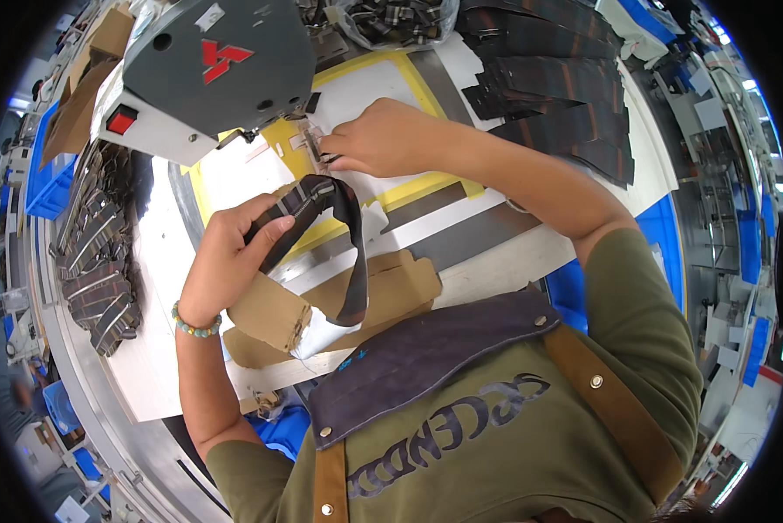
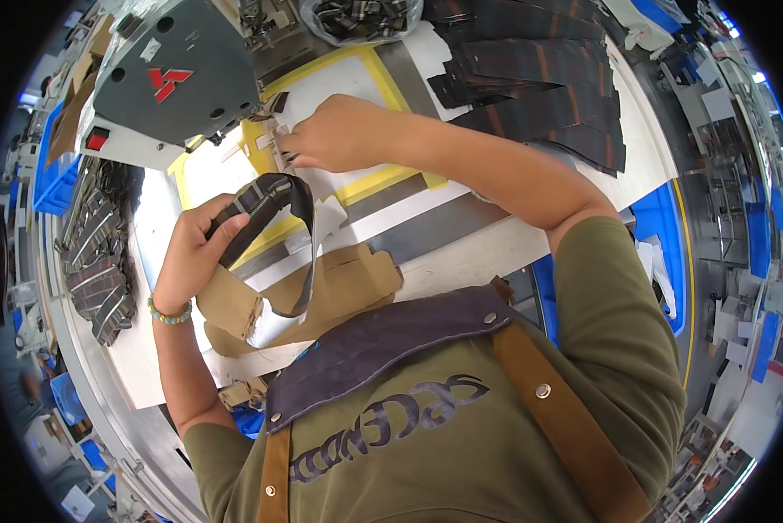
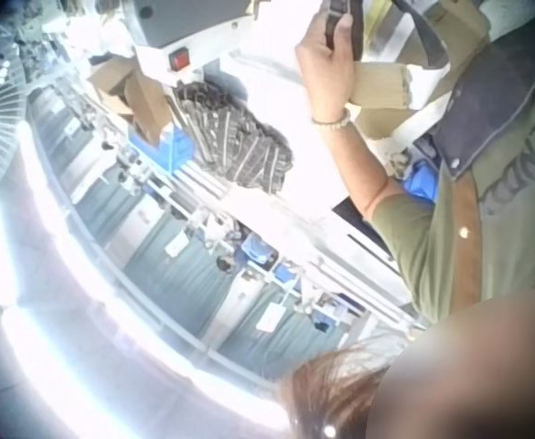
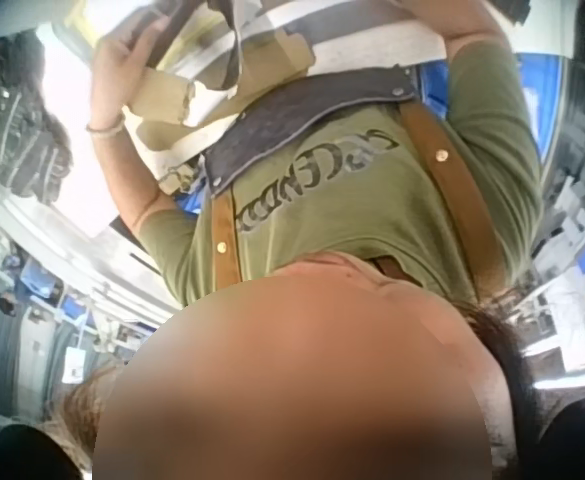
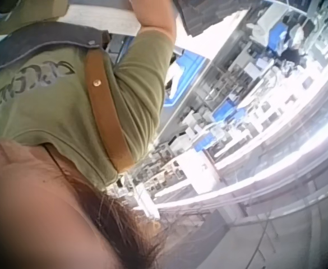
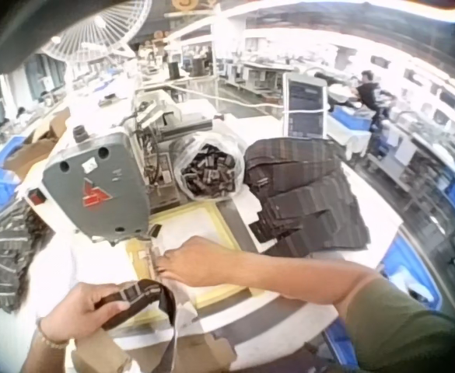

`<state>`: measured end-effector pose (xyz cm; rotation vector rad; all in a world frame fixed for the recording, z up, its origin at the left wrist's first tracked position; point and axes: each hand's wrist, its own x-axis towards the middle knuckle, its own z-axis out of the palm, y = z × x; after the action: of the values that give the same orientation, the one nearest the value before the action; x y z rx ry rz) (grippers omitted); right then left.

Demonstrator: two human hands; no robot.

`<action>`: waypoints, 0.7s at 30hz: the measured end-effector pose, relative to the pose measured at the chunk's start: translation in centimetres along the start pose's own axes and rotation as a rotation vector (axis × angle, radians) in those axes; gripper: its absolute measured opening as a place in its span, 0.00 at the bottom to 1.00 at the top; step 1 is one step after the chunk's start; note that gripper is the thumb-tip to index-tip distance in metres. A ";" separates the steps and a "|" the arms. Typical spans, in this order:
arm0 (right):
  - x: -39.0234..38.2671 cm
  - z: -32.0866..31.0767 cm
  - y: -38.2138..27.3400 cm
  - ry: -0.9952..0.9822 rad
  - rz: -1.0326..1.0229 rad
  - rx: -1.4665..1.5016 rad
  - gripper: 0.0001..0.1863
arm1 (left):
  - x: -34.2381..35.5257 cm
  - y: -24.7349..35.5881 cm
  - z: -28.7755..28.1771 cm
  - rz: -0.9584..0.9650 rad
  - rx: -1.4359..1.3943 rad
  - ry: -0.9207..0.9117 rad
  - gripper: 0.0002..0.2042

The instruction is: Sewing leather straps using an industrial sewing machine.

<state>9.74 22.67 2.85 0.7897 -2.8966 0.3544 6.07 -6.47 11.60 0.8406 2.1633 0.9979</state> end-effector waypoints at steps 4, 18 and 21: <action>-0.1 -0.8 0.0 -0.031 0.030 -0.054 0.19 | -0.2 0.4 0.1 0.114 0.159 0.043 0.09; -9.0 -9.1 -6.8 -0.009 0.318 1.025 0.29 | 1.0 0.9 3.8 0.464 0.093 0.185 0.15; -15.8 -13.2 -6.2 0.571 0.605 0.812 0.22 | 0.5 1.5 4.1 0.658 0.394 0.358 0.26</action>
<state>27.18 28.49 14.00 -0.1815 -2.3050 1.5639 9.22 -3.60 10.47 1.7554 2.4847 1.0981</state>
